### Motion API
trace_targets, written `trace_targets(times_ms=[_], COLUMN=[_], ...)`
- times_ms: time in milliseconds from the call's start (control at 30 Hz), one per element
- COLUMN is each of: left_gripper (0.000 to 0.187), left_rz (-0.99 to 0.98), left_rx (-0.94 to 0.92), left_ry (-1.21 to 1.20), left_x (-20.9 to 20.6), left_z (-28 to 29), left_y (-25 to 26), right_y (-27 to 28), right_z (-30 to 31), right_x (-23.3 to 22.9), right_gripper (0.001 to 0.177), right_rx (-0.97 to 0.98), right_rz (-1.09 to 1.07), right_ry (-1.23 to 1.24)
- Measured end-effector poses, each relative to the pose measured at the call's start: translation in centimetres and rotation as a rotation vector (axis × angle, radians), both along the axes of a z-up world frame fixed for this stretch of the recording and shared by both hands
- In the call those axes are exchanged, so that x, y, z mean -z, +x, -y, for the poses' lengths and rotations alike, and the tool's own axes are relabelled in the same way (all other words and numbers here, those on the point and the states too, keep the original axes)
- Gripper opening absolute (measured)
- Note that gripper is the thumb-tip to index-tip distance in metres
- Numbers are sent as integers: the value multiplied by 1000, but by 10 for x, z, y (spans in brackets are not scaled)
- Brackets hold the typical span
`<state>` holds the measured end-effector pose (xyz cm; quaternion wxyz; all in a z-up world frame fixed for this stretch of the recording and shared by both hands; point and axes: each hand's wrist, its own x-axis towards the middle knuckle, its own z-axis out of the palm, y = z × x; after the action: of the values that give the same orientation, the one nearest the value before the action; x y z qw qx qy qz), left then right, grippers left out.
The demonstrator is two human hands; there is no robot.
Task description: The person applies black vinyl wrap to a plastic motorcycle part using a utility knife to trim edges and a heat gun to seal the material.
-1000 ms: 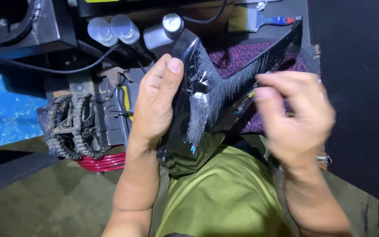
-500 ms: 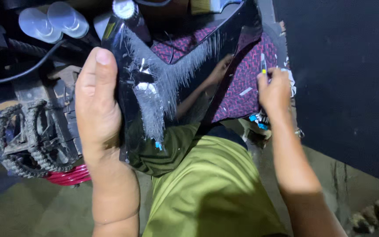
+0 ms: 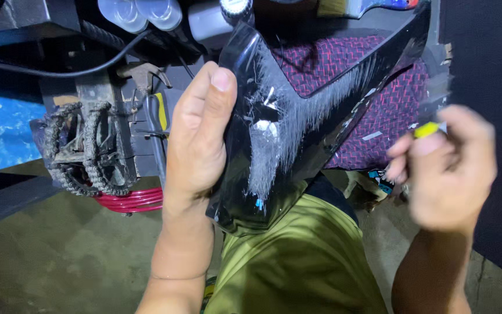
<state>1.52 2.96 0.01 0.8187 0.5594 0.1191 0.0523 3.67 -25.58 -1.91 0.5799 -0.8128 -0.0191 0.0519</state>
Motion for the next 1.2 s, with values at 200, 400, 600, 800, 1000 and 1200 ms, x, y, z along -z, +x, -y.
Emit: trace_targets(times_ms=[200, 400, 600, 800, 1000, 1200], left_gripper=[38, 29, 24, 27, 36, 31], left_rz=[-35, -82, -65, -78, -50, -54], left_rx=[-63, -151, -185, -234, -246, -159], left_ry=[255, 554, 433, 363, 29, 526], left_x=[3, 14, 6, -12, -4, 16], left_z=[-3, -14, -15, -10, -2, -32], left_y=[-8, -14, -20, -21, -25, -13], right_y=[-9, 16, 16, -7, -7, 15], right_z=[-11, 102, 107, 86, 88, 65], right_x=[-11, 124, 215, 198, 204, 152], right_gripper=[20, 18, 31, 24, 17, 6], right_rx=[-183, 272, 317, 92, -79, -31], right_rz=[40, -25, 282, 342, 359, 301], right_ry=[81, -366, -627, -658, -675, -434])
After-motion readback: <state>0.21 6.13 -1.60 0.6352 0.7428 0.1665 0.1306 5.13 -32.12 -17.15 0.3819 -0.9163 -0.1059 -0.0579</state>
